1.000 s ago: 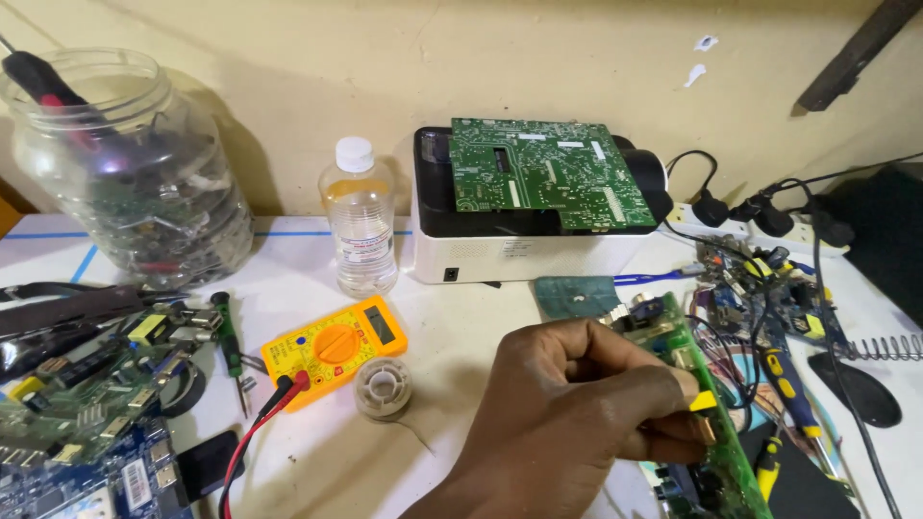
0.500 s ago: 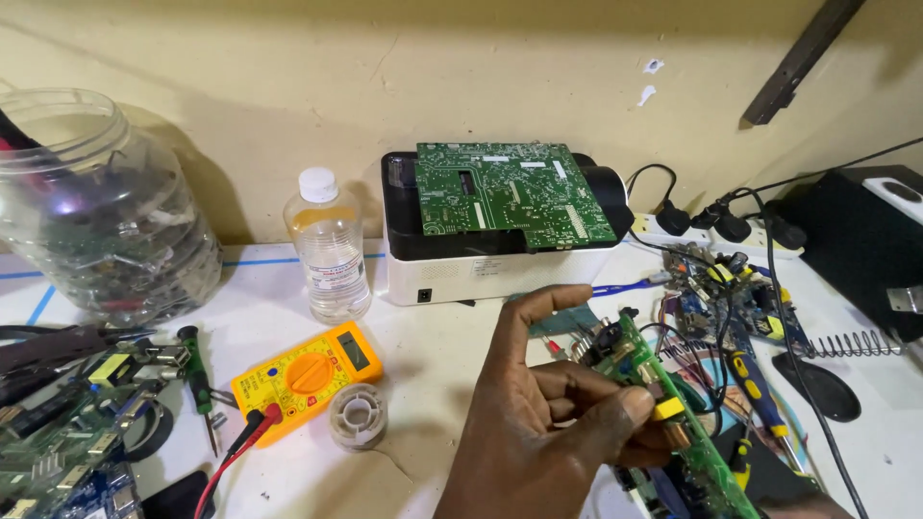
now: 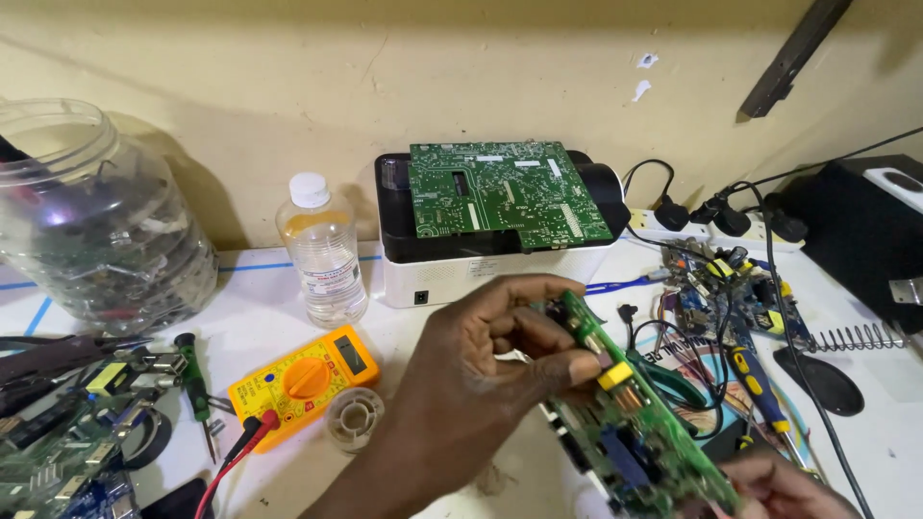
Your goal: Repairing and adjusting components on a circuit board using a multimeter, screwdriver, and other hand tools.
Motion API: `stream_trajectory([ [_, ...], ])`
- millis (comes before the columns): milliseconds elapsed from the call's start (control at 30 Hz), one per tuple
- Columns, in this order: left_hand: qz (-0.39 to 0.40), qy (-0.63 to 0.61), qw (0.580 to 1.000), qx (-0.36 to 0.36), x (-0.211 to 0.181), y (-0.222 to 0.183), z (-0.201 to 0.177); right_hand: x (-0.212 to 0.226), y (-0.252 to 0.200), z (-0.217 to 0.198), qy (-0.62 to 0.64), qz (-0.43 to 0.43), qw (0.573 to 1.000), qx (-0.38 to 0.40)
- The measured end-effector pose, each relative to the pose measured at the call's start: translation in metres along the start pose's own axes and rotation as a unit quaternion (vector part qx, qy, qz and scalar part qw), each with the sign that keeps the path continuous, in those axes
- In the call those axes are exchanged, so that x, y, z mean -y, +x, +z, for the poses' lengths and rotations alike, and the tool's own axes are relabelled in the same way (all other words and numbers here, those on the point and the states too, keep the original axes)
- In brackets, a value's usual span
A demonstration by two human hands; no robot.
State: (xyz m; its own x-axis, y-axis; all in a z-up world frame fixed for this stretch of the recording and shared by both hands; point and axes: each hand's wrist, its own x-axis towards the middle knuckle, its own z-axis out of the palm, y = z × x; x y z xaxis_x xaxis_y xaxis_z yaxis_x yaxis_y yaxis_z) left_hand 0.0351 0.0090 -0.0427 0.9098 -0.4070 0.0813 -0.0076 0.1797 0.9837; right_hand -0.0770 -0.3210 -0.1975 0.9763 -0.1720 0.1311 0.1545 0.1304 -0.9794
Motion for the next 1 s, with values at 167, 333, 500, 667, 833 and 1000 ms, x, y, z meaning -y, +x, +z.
stream_trajectory([
  [167,0.018,0.101,0.986,-0.132,-0.007,0.005,-0.012,0.03,0.056,0.049,0.069,0.044,0.995,0.062],
  [333,0.047,0.075,0.978,-0.187,-0.005,0.004,-0.012,0.039,0.113,0.054,0.019,0.024,0.995,0.098],
  [500,0.03,0.154,0.964,-0.214,-0.006,0.004,-0.022,0.05,0.124,0.071,-0.026,-0.031,0.997,0.065],
  [667,0.045,0.142,0.971,-0.186,-0.003,0.009,-0.027,0.054,0.13,0.06,-0.099,0.038,0.994,-0.015],
  [833,-0.044,-0.004,0.986,-0.16,-0.007,0.011,-0.017,0.086,0.149,0.072,-0.181,-0.001,0.983,-0.021],
  [1000,-0.106,0.017,0.981,-0.164,-0.019,0.007,-0.012,0.097,0.152,0.079,-0.278,0.04,0.958,-0.057],
])
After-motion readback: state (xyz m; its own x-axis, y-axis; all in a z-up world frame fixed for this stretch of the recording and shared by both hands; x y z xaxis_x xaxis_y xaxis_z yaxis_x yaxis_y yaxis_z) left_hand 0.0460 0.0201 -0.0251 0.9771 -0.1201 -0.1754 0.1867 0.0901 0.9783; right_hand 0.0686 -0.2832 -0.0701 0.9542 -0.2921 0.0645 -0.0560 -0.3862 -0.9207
